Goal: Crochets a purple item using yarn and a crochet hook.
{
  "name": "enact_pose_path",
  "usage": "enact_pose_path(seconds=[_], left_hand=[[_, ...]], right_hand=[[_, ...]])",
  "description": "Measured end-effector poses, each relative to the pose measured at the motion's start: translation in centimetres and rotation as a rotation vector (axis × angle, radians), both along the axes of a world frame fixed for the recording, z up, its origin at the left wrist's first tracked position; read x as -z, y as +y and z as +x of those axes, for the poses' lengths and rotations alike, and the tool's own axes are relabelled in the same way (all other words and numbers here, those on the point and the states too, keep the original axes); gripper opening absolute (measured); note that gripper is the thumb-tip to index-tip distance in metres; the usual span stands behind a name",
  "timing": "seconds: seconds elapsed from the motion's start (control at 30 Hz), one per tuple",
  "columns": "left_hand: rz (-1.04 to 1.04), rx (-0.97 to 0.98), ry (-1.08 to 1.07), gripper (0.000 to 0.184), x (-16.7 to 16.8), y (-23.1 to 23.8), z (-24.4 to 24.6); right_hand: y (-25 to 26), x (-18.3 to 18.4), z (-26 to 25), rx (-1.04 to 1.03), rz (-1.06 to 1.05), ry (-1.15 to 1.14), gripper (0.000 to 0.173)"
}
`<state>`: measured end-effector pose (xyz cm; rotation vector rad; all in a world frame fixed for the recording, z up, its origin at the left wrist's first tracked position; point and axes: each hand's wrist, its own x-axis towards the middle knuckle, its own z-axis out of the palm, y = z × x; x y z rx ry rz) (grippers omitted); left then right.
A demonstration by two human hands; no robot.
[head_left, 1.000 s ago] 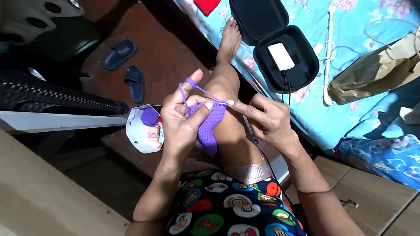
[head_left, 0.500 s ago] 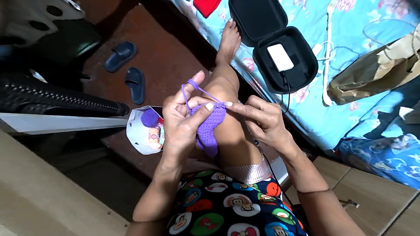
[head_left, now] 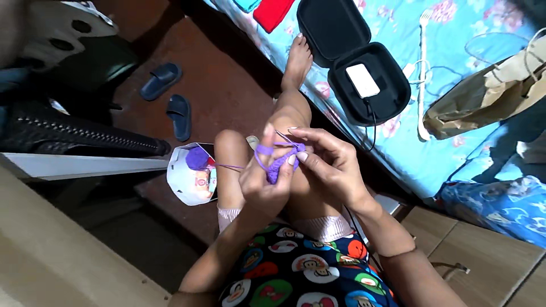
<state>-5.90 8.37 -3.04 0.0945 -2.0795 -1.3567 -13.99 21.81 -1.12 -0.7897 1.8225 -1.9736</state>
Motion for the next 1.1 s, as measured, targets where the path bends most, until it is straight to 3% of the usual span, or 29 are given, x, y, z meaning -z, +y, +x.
enact_pose_path(seconds=[0.1, 0.2, 0.43, 0.53, 0.6, 0.73, 0.83, 0.9, 0.97, 1.1], left_hand=[[0.444, 0.193, -0.173, 0.064, -2.1, -1.8, -0.2], [0.603, 0.292, -0.288, 0.060, -2.8, -3.7, -0.6], [0.780, 0.446, -0.332, 0.048, -2.9, -5.5, -1.3], [0.746, 0.431, -0.343, 0.048, -2.9, -5.4, -1.5], [0.588, 0.377, -0.342, 0.051, -3.1, -4.8, -1.4], [0.343, 0.270, -0.325, 0.045, -3.1, -3.5, -1.1], [0.442, 0.304, -0.288, 0.029, -2.8, -4.1, -1.2], [0.617, 0.406, -0.277, 0.013, -2.4, -5.3, -1.1], [0.739, 0.486, -0.315, 0.013, -2.0, -7.1, -0.9], [0.550, 0.604, -0.408, 0.024, -1.3, -11.1, -0.6]], right_hand=[[0.8, 1.6, -0.8, 0.050, 0.099, 0.485, 0.026], [1.2, 2.9, -1.3, 0.149, 0.188, 0.841, 0.020], [2.5, 3.7, -2.2, 0.128, 0.208, 0.986, 0.022], [2.8, 3.7, -2.6, 0.065, 0.160, 0.892, 0.023], [2.6, 3.5, -2.6, 0.013, 0.095, 0.724, 0.023], [1.9, 2.0, -1.9, -0.126, -0.113, 0.105, 0.025], [1.3, 1.7, -2.0, -0.154, -0.171, -0.215, 0.030], [1.3, 1.5, -2.1, -0.159, -0.152, -0.273, 0.030], [1.3, 1.3, -2.1, -0.143, -0.131, -0.290, 0.030], [1.3, 1.3, -1.8, -0.101, -0.095, -0.328, 0.029]])
